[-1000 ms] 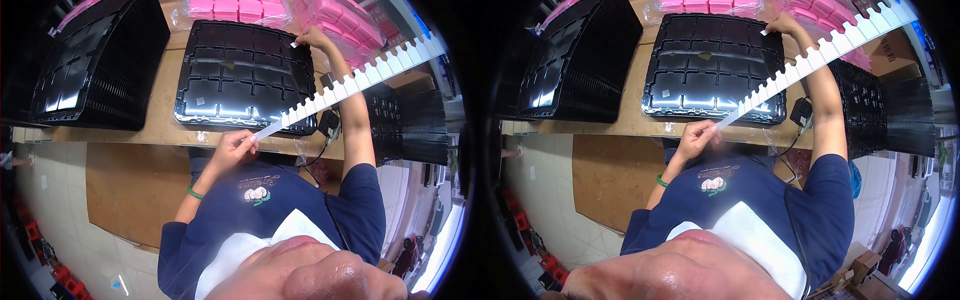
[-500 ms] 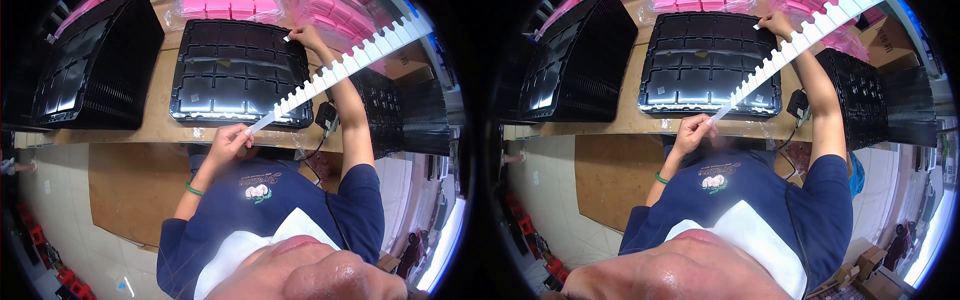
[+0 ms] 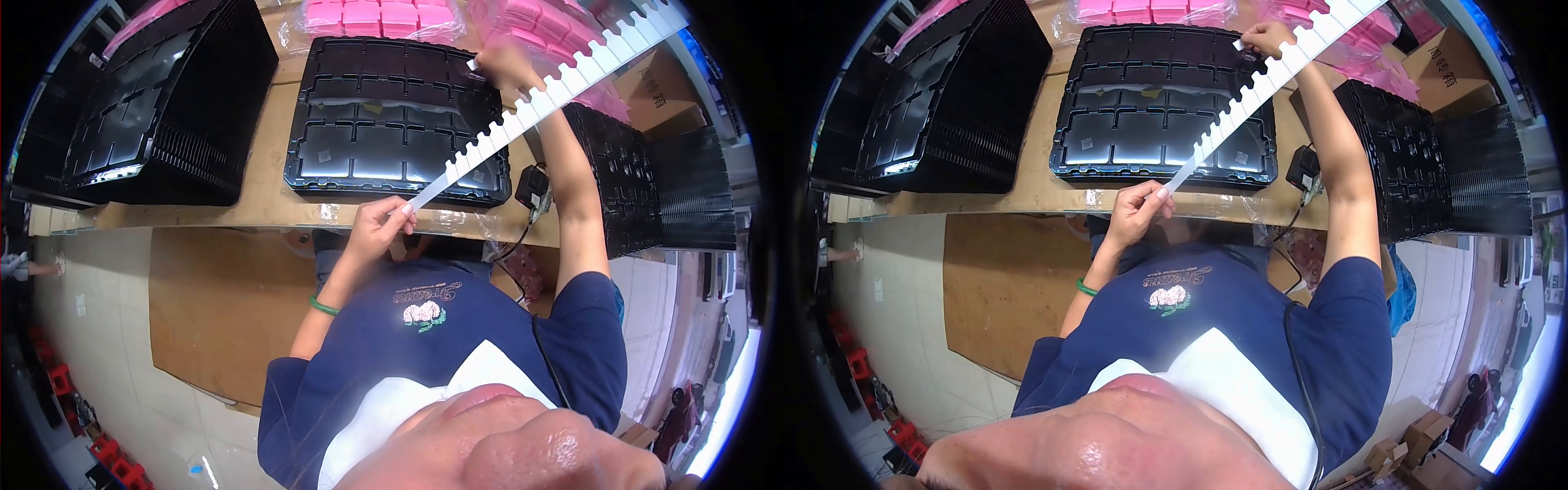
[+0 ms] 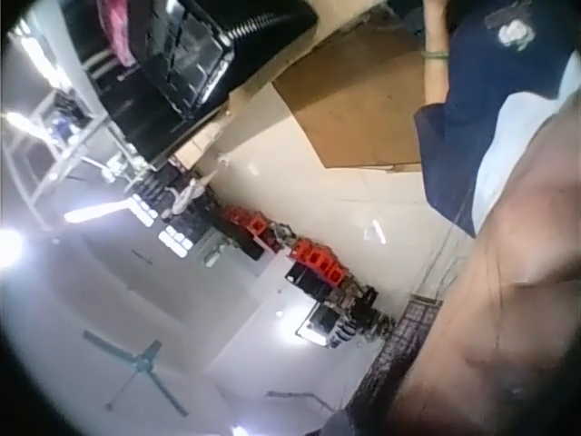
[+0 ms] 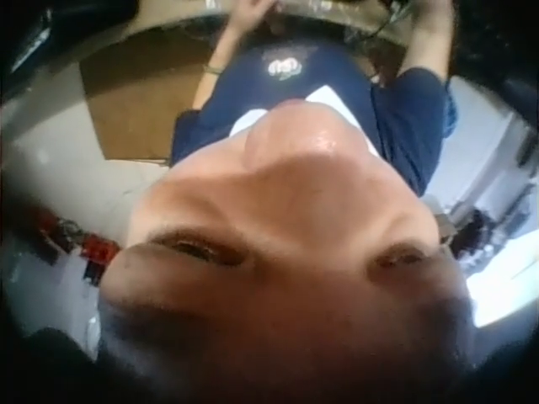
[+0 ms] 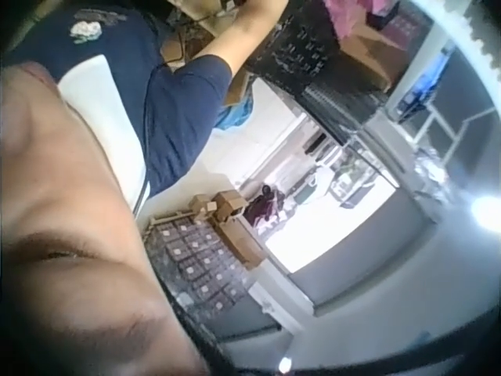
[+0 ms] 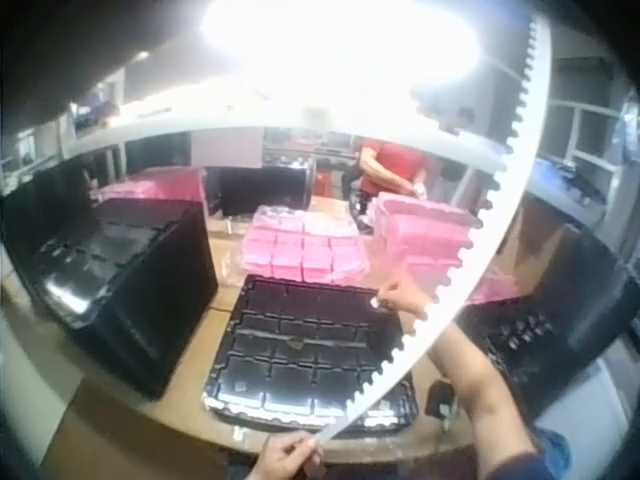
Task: The person assembles plastic components by applying adhesive strips to a plastic tray, then placing pink foam inserts into the tray by hand.
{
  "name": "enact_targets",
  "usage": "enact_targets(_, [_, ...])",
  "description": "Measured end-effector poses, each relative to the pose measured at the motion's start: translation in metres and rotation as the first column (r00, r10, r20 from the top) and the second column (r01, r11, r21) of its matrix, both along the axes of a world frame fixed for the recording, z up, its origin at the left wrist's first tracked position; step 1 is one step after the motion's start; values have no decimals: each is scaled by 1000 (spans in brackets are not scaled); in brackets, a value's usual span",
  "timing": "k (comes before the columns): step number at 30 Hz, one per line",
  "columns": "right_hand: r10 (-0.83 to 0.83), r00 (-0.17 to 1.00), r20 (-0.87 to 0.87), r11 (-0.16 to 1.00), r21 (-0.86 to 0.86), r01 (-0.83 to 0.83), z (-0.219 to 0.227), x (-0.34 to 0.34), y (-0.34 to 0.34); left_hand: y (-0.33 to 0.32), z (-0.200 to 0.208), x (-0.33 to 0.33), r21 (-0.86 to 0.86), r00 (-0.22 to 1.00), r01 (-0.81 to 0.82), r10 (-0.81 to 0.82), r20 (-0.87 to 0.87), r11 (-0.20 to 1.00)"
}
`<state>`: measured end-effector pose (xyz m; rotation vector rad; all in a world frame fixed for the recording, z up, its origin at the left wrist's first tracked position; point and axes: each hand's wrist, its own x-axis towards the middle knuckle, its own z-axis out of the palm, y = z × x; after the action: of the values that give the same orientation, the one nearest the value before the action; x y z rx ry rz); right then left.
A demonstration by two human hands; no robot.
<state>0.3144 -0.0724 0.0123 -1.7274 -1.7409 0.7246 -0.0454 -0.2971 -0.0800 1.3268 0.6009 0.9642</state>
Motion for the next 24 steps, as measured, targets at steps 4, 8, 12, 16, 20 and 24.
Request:
enact_targets(4, [157,977,-143,985,92,-145,26,-9,-93,-1,0,1,21,1000,1,-1,8,1000])
enact_targets(8, [109,993,41,972,-216,-98,58,-3,-209,-3,4,2,12,999,16,-15,-30,1000])
enact_targets(12, [552,824,124,794,-379,-475,97,-6,-294,-4,21,26,-102,985,157,-163,-54,982])
enact_targets(16, [685,720,-111,691,-211,-691,145,-63,-282,-8,41,74,254,877,478,-445,-181,841])
enact_targets(20, [535,826,176,839,9,-545,164,-89,-204,-15,52,86,294,661,738,-561,-498,608])
enact_targets(24, [135,893,429,813,467,-347,118,-63,-52,-12,47,68,305,705,707,-600,-377,638])
